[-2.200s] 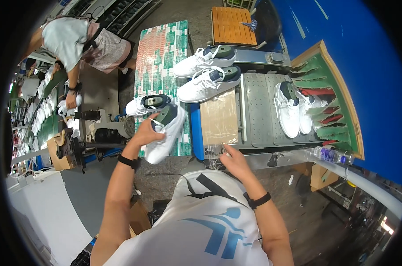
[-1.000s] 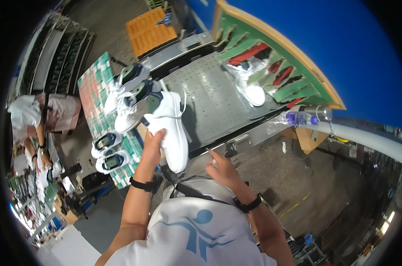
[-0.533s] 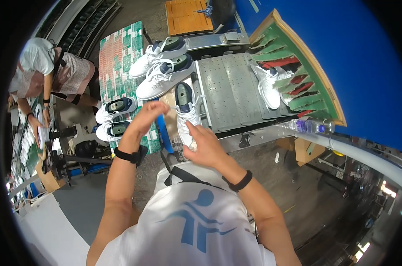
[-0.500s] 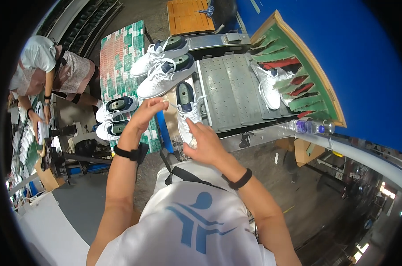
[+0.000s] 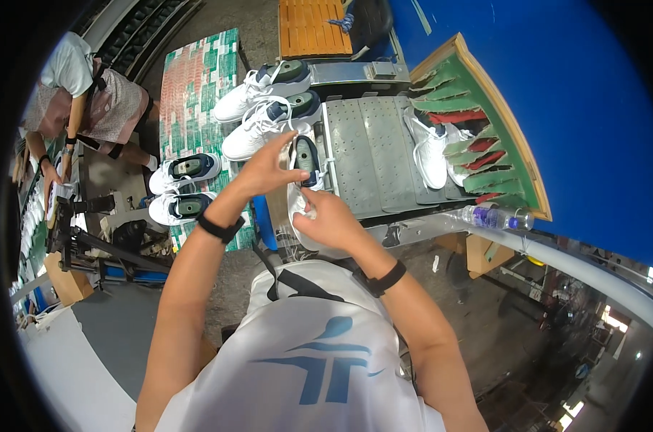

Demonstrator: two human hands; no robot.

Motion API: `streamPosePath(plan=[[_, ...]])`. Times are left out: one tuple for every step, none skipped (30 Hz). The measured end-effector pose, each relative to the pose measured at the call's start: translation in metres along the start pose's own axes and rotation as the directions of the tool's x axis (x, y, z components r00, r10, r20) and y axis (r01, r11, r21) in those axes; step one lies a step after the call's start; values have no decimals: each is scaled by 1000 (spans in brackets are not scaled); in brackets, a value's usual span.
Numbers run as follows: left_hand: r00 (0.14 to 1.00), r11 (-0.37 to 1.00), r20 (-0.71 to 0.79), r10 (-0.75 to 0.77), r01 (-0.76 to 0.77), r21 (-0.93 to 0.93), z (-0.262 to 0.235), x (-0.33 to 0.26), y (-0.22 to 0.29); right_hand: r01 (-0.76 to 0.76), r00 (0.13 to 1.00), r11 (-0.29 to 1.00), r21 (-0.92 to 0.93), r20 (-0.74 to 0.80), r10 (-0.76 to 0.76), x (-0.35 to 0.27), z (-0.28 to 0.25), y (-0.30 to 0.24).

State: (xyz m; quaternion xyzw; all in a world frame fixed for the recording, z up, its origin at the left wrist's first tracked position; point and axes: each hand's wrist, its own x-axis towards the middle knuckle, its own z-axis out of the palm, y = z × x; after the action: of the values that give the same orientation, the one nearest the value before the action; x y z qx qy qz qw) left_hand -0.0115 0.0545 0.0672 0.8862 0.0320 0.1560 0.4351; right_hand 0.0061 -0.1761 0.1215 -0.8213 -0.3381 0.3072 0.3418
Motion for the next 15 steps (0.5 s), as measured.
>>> streamPosePath(plan=[[986,991,123,-112,121,-65,11,2,-10,-12,999,992,123,-44,17,2,4,7],[945,963,251,-212,246,-113,19,3,-20,-19,996,969,245,-85,40,2,8,14],[924,935,287,-254,310,-172,23,9,-17,-35,994,968,248,-88,59,-2,8,8],[895,925,336,-293,355,-139,23,13,-16,-160,986,951,265,82,143,-7,11,-11],[917,952,305,-258,295,-81,24,12,-16,-278,944,925,260,253,213,-13,19,-29],[938,975,276,-210,224,-19,24,17,-14,91,957,957,275,243,-161,-24,66,-9],[938,976,281,-204,219,-23,24,20,-19,69,938,969,239,314,-144,-38,72,-38],[928,973,312,-203,226,-37,22,22,-21,113,900,967,230,388,-197,-39,63,-49],[917,970,340,-209,239,-48,20,21,-23,155,931,954,256,285,-227,-40,61,-35],[914,969,347,-210,243,-51,21,14,-27,192,952,941,278,181,-248,-43,49,-30],[884,906,400,-241,353,-235,21,8,-30,101,981,976,192,141,-130,-46,28,-19],[852,796,453,-261,456,-398,23,2,-33,8,995,994,108,94,-18,-41,-2,-18],[861,767,442,-253,457,-450,25,-4,-30,-34,999,998,60,-6,34,-40,-13,-8],[859,768,447,-250,457,-449,28,-6,-26,-78,991,997,12,-112,78,-35,-22,1],[885,841,389,-258,404,-361,33,-5,-20,-78,990,997,12,-118,79,-27,-25,12]])
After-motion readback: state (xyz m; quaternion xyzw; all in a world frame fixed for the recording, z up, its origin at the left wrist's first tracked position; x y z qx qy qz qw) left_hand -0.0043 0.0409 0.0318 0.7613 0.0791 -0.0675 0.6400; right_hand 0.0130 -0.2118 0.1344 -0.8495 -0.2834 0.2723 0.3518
